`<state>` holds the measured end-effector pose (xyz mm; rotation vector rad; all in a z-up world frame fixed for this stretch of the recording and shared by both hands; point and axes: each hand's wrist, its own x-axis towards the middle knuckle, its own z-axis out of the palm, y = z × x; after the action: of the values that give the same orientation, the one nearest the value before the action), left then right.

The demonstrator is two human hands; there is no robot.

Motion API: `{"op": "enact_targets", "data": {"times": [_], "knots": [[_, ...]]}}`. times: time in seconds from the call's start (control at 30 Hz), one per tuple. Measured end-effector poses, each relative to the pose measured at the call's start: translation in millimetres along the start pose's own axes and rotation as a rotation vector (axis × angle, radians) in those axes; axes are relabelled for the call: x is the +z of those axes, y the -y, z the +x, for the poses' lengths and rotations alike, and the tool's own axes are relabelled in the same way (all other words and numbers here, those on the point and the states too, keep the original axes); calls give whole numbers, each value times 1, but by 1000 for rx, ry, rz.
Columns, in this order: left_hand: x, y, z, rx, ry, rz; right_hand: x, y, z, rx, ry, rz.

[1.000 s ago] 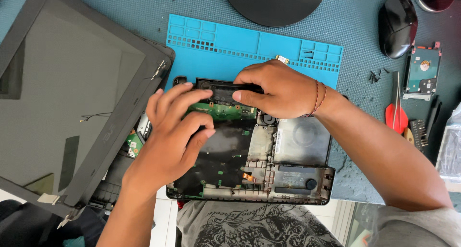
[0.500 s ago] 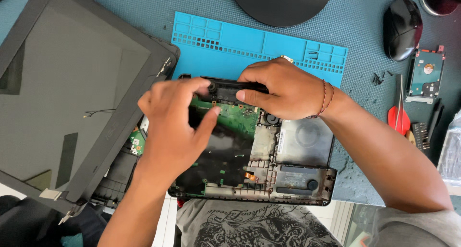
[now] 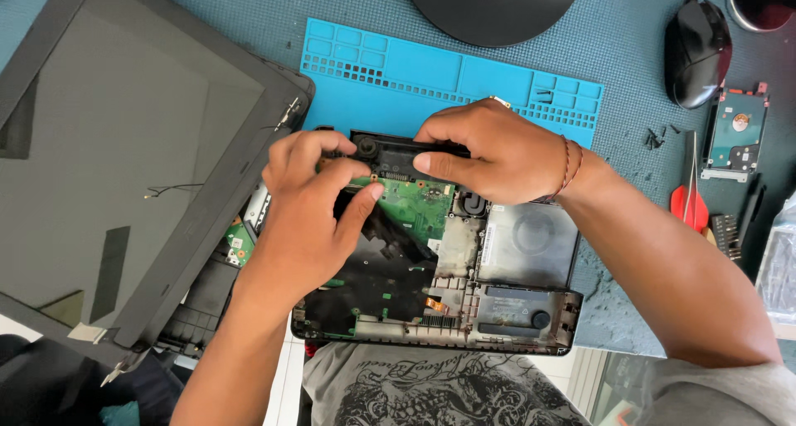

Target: The person disassembles a laptop by removing the battery, motherboard, and keyboard. They use a prying tool to detach components and place them on a blue mat. The person then handles a separate laptop lid and keyboard assembly, comparing it to the disassembled unit.

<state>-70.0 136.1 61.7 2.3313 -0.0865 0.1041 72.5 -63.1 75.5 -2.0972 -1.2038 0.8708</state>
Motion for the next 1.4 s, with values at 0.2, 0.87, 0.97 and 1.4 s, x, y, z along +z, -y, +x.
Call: {"op": "enact_targets", "data": {"times": [0.2, 0.87, 0.97, 1.4], "knots": [[-2, -1, 0, 1, 12, -2, -2, 0, 1, 41, 31, -15], [-2, 1, 1, 63, -32, -13, -2, 2, 2, 125, 43, -16], [-2, 0, 2, 45, -19, -40, -2, 2, 2, 111, 37, -24], [-5, 7, -6, -29, 155, -61, -54, -3, -23, 145, -375, 87]]}}
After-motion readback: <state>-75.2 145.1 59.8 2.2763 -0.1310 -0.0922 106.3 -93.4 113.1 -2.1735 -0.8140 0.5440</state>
